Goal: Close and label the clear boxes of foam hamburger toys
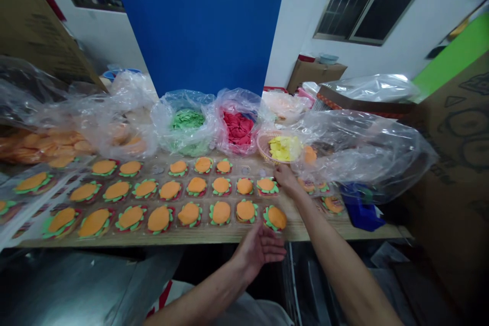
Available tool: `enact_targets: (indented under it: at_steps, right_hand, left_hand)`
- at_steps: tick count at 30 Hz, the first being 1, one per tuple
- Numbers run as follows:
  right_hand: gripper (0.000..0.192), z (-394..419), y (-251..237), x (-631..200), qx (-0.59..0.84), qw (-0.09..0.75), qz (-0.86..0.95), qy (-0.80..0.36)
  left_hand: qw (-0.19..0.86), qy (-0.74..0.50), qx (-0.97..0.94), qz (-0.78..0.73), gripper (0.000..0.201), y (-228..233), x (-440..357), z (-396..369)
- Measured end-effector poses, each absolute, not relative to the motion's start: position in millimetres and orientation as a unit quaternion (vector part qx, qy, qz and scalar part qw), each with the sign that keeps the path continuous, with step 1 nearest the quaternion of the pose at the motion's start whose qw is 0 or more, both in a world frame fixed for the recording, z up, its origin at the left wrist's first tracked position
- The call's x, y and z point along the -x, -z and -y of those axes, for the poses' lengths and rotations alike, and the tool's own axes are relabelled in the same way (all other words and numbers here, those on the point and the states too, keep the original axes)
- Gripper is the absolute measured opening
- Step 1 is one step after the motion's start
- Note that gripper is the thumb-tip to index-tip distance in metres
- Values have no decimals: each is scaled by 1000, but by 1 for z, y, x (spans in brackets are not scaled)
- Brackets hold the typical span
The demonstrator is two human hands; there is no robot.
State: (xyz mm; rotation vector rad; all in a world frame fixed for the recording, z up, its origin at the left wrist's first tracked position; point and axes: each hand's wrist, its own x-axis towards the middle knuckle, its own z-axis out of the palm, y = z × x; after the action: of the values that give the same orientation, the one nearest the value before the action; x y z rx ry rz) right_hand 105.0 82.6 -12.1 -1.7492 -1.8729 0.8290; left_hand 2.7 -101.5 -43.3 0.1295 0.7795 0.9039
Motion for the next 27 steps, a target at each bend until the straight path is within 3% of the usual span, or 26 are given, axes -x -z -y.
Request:
enact_targets:
  at_steps: [3,7,12,17,20,23,27]
  right_hand:
    - [13,-64,14,-99,620,257,637,-379]
    - [9,-31,10,-90,572,297,601,-473]
    - [13,-11,-1,-89,512,311,555,-577]
    - [31,-18,-4,-90,477,329,479,-659]
    - [33,-25,-4,-87,456,315,457,-696]
    - [31,-26,-8,-86,422,310,484,-701]
    - [38,-11,-19,-88,366,328,642,-588]
  left_hand:
    - [800,-500,-23,-331,50,32,9,91]
    - [762,-593,-27,-258,47,15,28,78]
    - [786,-562,-26,-256,51,6,43,79]
    - [805,-548,-23,-228,44,8,47,87]
    - [813,-536,-2,-227,42,7,46,91]
    - [810,-525,30,-260,43,4,47,92]
    - [785,-534,91,-299,39,1,50,88]
